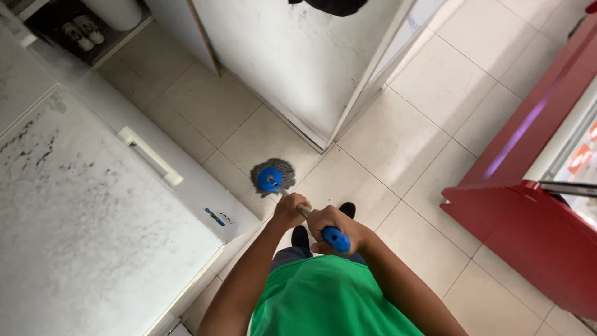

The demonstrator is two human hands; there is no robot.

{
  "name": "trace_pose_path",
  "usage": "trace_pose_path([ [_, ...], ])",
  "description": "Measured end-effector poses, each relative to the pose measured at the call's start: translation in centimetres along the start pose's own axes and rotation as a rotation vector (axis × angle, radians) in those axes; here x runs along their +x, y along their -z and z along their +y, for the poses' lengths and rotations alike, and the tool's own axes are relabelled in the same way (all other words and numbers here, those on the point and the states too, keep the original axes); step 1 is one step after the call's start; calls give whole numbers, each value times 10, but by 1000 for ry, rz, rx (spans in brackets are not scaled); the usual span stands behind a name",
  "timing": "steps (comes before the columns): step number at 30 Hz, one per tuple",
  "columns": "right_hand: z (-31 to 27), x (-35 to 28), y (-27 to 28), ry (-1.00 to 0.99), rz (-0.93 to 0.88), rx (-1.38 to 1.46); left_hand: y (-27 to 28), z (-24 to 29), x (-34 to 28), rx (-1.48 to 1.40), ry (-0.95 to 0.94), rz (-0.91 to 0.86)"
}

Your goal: The person mops the tiled floor of a commercial space using a blue spin mop. They move the mop back and forth across the floor, cleaning around a display counter, a white chair, and a red freezer. The person navigates the mop around obstacles and eventually places it into a metal bucket.

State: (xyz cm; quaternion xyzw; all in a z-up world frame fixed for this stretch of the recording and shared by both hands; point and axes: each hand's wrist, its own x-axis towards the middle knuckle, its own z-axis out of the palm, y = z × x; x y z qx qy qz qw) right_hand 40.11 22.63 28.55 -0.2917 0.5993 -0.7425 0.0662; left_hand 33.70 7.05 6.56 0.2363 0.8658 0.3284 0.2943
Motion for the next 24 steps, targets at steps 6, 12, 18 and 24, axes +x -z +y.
trace_pose_path([
  [6, 26, -36, -12, 7, 131, 13, 0, -22, -24, 177, 221, -19],
  [12, 2, -121, -3, -44, 387, -8, -71, -16, 4, 20, 56, -76],
  [18, -56, -243, 5, -47, 673, -115, -202, 61, 32, 23, -449, -108],
  [24, -129, -340, -21, -92, 876, -309, -327, 153, 22, -33, -646, -237],
])
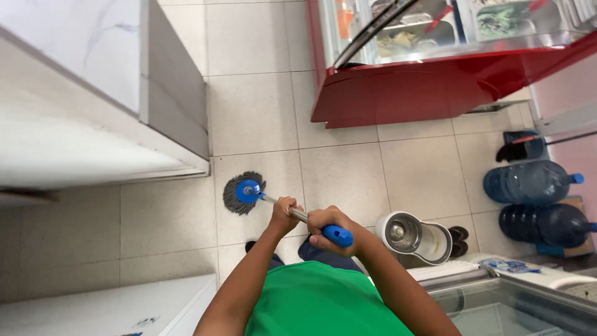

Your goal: The person mops the tiled floor of a commercial space using a blue spin mop. They move the mop back and forth across the floor, cleaning around a display counter, a white chair, and a red freezer. The person navigates the mop around obstacles and eventually places it into a metal bucket.

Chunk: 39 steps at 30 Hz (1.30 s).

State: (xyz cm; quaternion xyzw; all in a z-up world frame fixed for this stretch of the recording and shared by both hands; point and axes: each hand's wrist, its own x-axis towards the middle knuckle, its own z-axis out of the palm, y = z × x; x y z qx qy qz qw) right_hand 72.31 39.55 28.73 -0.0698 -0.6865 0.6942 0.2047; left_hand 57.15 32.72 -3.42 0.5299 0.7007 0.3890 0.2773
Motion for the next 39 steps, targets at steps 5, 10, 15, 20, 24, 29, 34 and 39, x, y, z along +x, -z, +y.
trace_pose_path([
  [5, -17, -45, 47, 25, 113, -237, -80, 41, 59, -177, -95, -163],
  [10, -4, -63, 74, 41, 126, -375, -133, 55, 92, -161, -185, -200],
  [15, 23, -52, 83, 203, 183, -235, -129, 50, 106, -145, -231, -189],
  [20, 39, -32, 109, 287, 228, -118, -89, 43, 111, -98, -166, -195],
  [24, 59, -19, 140, 324, 228, -39, -66, 32, 128, 110, -187, -133],
  [29, 64, -18, 186, 221, 236, 64, -62, 33, 167, 209, 23, -252],
  [34, 68, -34, 252, 169, 345, 90, -109, 44, 220, 270, 140, -383],
  [39, 28, -73, 294, 102, 552, 77, -179, 72, 248, 153, -31, -502],
])
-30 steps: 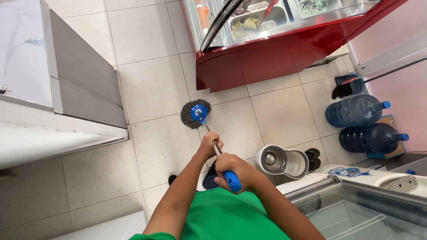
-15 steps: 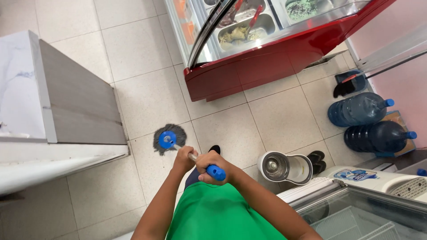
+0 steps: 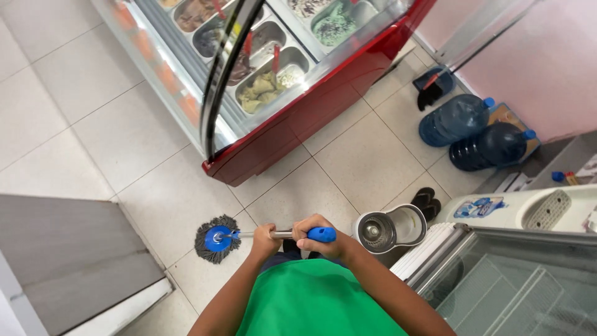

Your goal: The person mops the tiled floor of a commercial space using a blue spin mop. They move the mop back and forth across the floor, cleaning around a display counter, a white chair, and a red freezer. The person navigates the mop around obstacles and eventually places it into a metal bucket.

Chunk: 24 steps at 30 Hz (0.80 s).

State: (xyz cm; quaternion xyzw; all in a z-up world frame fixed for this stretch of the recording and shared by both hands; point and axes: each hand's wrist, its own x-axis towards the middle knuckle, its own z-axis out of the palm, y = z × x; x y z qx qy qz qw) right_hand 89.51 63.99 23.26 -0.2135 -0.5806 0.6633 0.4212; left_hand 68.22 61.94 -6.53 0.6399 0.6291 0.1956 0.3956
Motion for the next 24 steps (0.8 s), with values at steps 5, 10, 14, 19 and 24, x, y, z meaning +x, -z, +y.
trace_pose_path([
  [5, -42, -17, 62, 45, 154, -109, -27, 100, 56, -61, -121, -136],
  [10, -95, -26, 112, 52, 249, -192, -78, 168, 118, -84, -237, -236],
  [14, -130, -30, 172, 82, 305, -375, -148, 203, 192, 112, -440, -338],
  [19, -158, -37, 262, 11, 359, -453, -178, 295, 269, 43, -429, -554],
  [24, -154, -48, 344, 4, 406, -615, -235, 341, 345, -160, -757, -610],
])
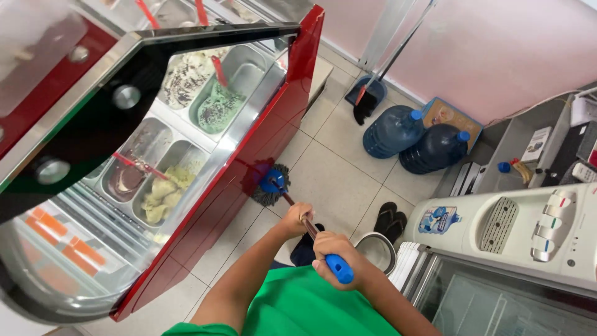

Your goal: The person mops the tiled floor of a commercial space using a blue spin mop. They move the mop back and forth across the floor, cleaning around a display counter, a white chair, and a red freezer. The person navigates the mop around obstacles and eventually places it into a metal bucket.

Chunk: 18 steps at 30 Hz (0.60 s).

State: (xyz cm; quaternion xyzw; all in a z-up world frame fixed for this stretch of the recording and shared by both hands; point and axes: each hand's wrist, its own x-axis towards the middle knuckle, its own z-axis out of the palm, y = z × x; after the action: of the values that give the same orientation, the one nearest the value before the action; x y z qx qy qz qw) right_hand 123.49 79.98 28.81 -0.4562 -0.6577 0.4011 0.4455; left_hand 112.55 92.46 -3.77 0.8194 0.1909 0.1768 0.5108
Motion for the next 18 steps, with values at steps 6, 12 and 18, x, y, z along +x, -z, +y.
trace_pose_path([
  [6, 41, 20, 58, -61, 148, -30, -3, -17, 103, 67, 200, -226],
  [12, 69, 45, 122, -80, 330, -78, 8, 3, 204, 55, 247, -393],
  [18, 99, 77, 188, -133, 531, -102, -12, -25, 311, 20, 79, -500],
])
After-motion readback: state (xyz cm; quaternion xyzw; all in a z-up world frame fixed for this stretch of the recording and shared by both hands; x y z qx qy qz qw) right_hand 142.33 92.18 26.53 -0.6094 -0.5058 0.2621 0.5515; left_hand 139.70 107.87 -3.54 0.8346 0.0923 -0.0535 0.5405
